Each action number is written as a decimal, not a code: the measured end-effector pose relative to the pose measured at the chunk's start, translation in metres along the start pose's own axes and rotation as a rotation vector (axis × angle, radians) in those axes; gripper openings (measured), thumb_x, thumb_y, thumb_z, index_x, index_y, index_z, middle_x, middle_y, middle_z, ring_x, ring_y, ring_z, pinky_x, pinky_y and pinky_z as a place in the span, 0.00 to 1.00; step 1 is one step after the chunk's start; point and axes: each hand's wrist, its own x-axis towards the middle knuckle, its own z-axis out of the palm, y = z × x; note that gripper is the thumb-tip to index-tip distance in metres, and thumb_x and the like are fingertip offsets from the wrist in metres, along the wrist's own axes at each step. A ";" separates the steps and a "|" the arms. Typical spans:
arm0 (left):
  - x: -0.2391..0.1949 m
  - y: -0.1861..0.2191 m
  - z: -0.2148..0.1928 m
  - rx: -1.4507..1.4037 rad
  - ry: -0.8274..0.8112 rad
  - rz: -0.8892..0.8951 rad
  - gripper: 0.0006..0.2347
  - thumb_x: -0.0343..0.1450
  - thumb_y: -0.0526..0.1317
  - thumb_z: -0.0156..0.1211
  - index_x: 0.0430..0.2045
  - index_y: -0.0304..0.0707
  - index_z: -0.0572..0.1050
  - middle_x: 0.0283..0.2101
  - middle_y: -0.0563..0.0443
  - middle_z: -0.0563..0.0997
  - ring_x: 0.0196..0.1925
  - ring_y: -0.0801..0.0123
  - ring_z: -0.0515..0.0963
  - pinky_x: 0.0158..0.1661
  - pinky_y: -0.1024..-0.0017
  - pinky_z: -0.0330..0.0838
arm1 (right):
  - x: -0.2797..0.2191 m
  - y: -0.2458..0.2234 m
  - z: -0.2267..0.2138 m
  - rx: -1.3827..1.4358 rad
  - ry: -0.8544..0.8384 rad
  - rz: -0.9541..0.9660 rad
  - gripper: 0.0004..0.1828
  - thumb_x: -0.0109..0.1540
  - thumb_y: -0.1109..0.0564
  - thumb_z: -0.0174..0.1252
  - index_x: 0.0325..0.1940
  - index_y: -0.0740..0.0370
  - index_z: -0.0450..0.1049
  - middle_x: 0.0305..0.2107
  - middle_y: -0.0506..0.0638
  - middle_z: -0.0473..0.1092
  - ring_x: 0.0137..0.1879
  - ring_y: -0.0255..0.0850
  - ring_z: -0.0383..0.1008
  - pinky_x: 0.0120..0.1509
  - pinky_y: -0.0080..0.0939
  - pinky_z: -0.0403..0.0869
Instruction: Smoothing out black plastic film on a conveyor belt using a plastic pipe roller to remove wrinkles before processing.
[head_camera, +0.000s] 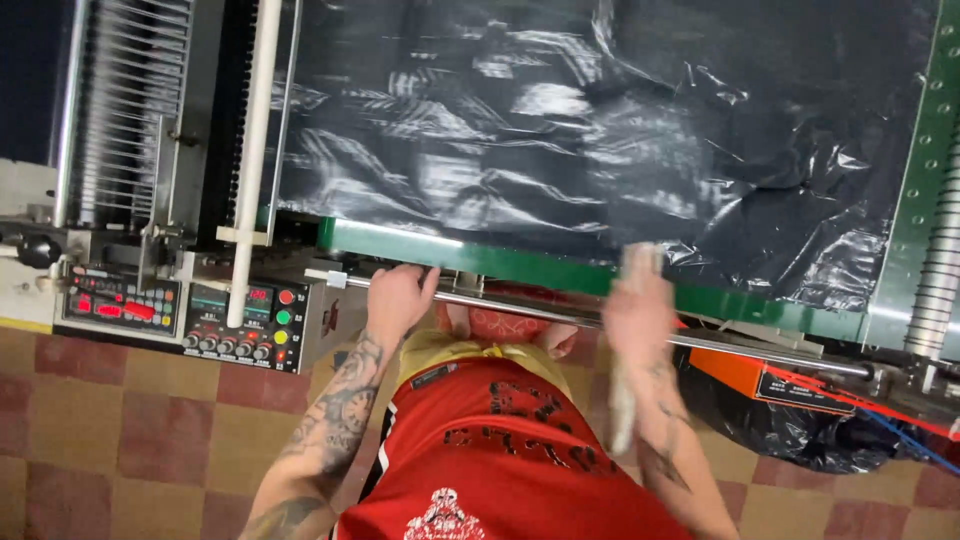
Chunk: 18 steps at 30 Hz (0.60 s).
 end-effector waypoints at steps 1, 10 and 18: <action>0.010 0.003 -0.003 -0.001 -0.004 -0.010 0.22 0.76 0.56 0.50 0.15 0.43 0.78 0.20 0.48 0.79 0.29 0.54 0.83 0.38 0.64 0.70 | 0.020 0.054 0.003 -0.004 -0.009 -0.004 0.26 0.66 0.47 0.53 0.65 0.62 0.71 0.44 0.68 0.71 0.50 0.67 0.75 0.53 0.61 0.76; 0.208 -0.005 -0.041 -0.136 0.322 0.179 0.16 0.78 0.43 0.48 0.49 0.26 0.76 0.48 0.35 0.81 0.48 0.50 0.79 0.50 0.54 0.72 | 0.052 0.268 -0.040 -0.366 0.217 -0.046 0.34 0.70 0.59 0.53 0.82 0.64 0.58 0.41 0.73 0.67 0.34 0.71 0.72 0.36 0.67 0.74; 0.352 -0.047 -0.007 0.252 0.250 0.074 0.34 0.82 0.64 0.52 0.74 0.37 0.53 0.75 0.38 0.52 0.77 0.47 0.47 0.71 0.41 0.42 | -0.008 0.257 -0.041 -0.332 0.198 0.057 0.34 0.69 0.58 0.53 0.80 0.64 0.57 0.38 0.81 0.67 0.40 0.79 0.68 0.42 0.71 0.68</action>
